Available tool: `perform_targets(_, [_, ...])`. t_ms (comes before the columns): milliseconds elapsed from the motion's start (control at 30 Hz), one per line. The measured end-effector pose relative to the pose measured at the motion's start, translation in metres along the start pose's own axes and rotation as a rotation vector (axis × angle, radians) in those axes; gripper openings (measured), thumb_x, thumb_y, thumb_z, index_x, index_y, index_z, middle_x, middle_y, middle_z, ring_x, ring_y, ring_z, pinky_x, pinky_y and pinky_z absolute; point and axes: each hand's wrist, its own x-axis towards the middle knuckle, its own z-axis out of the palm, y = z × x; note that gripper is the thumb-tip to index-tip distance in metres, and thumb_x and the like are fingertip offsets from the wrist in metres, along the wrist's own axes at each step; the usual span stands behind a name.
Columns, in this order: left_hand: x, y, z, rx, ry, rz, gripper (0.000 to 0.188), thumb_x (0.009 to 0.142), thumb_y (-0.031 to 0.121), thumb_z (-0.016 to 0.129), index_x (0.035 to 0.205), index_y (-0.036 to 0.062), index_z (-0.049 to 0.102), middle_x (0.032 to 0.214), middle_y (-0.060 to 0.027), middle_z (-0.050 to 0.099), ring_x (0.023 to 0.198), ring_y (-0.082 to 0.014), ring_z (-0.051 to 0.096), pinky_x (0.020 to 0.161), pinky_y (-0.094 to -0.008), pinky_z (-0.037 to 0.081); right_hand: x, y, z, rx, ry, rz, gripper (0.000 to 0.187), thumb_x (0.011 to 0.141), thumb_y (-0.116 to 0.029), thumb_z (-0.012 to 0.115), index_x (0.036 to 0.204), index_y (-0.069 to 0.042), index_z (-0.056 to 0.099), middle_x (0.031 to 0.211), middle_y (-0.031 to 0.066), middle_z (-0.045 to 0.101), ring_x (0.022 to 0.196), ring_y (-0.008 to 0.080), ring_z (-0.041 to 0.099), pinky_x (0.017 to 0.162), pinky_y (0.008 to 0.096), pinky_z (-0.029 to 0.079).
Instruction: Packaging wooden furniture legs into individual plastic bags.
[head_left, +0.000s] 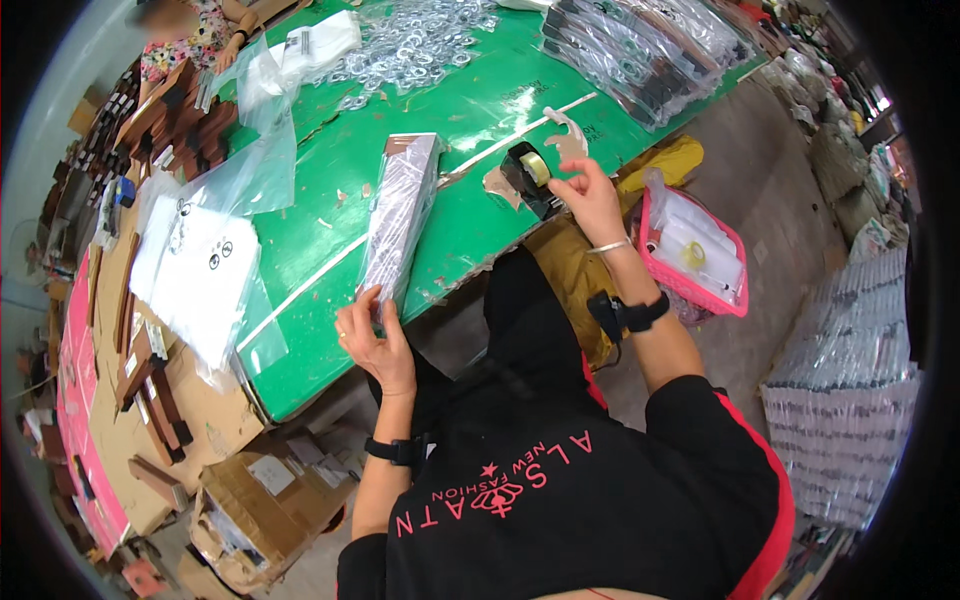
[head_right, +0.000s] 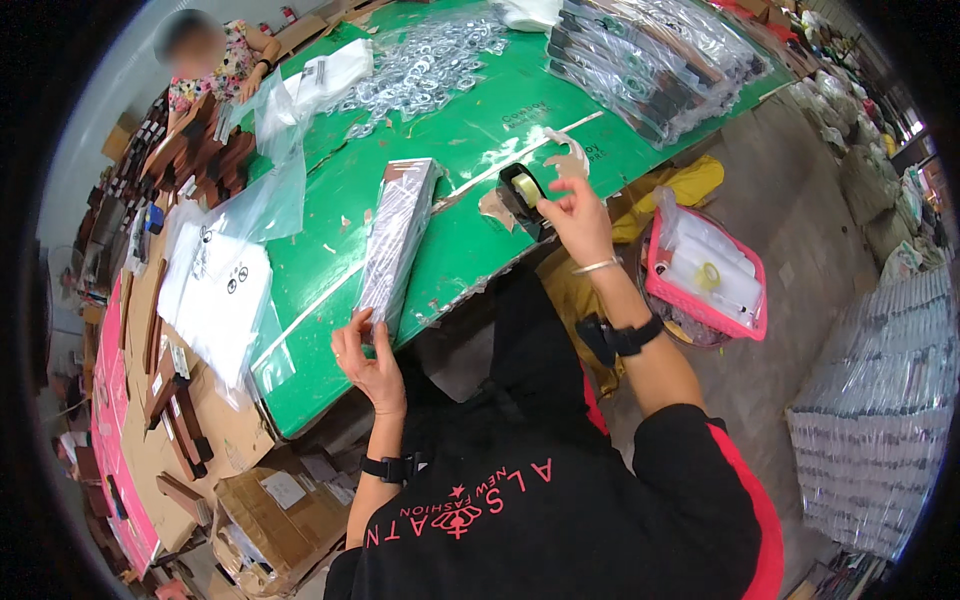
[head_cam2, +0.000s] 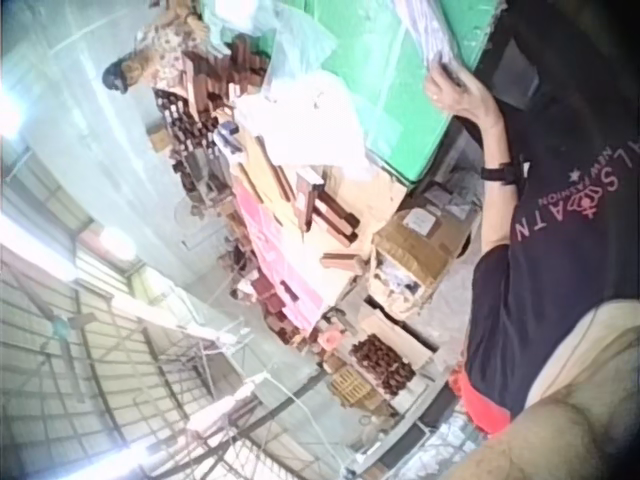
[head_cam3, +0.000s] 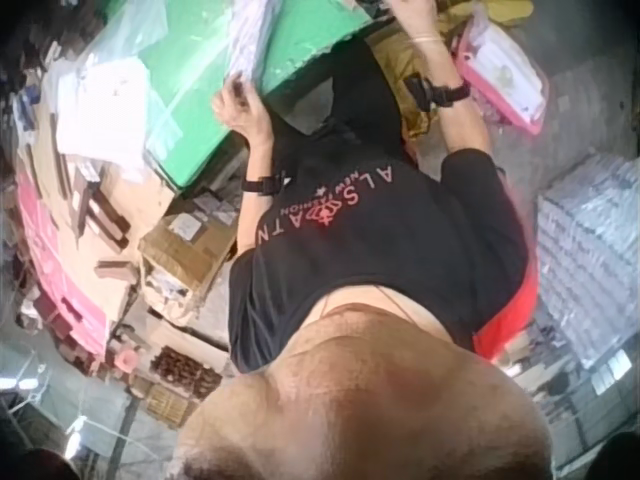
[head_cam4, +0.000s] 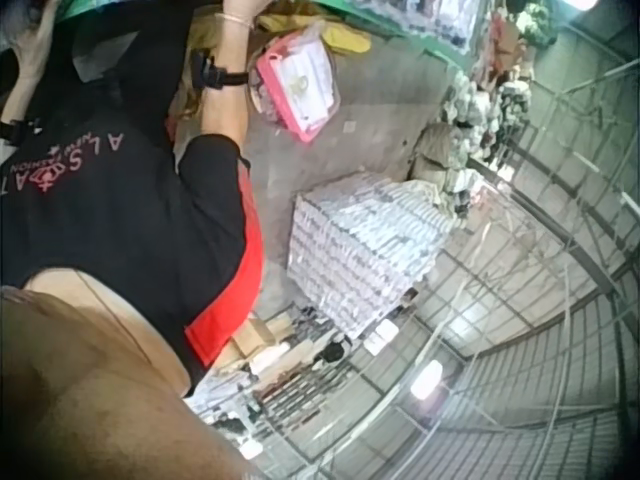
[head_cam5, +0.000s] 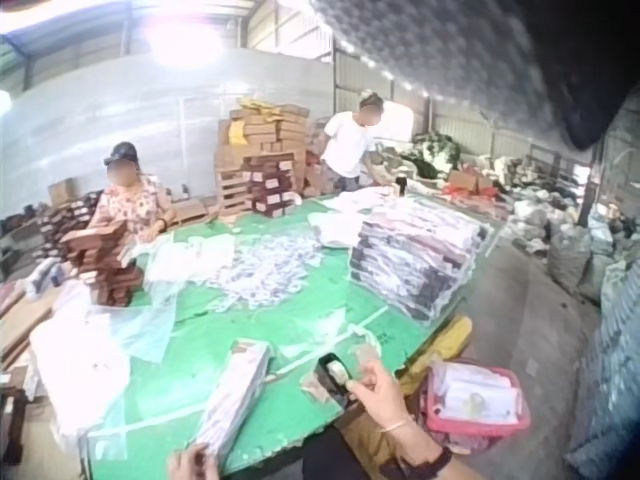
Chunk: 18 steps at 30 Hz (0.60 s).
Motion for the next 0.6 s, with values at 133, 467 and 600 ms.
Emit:
perform_targets(133, [0.0, -0.002, 0.002, -0.078, -0.009, 0.007, 0.025, 0.082, 0.006, 0.069, 0.107, 0.009, 0.067, 0.09, -0.0073, 0.057, 0.085, -0.0241, 0.055, 0.078, -0.0374, 0.04, -0.037, 0.02, -0.02, 0.389, -0.07, 0.116, 0.026, 0.09, -0.017, 0.071, 0.11, -0.004, 0.061, 0.079, -0.0002, 0.064, 0.071, 0.0066, 0.058, 0.07, 0.0224, 0.046])
perform_targets(467, [0.001, -0.001, 0.0, -0.052, 0.007, -0.002, 0.03, 0.082, 0.004, 0.068, 0.112, 0.0081, 0.066, 0.09, -0.0082, 0.057, 0.084, -0.0239, 0.054, 0.077, -0.0372, 0.04, -0.034, 0.065, 0.012, 0.416, -0.016, 0.098, 0.016, 0.092, -0.016, 0.069, 0.099, -0.003, 0.064, 0.077, -0.0017, 0.064, 0.071, 0.0043, 0.058, 0.064, 0.0218, 0.045])
perform_targets(600, [0.006, 0.004, 0.001, -0.113, 0.024, -0.024, 0.038, 0.084, -0.001, 0.066, 0.121, 0.0033, 0.061, 0.115, -0.014, 0.052, 0.1, -0.0256, 0.054, 0.089, -0.0368, 0.047, -0.032, 0.079, 0.002, -0.31, -0.005, -0.012, 0.016, 0.086, -0.017, 0.072, 0.089, -0.003, 0.066, 0.074, 0.0012, 0.067, 0.07, 0.0093, 0.063, 0.062, 0.0268, 0.048])
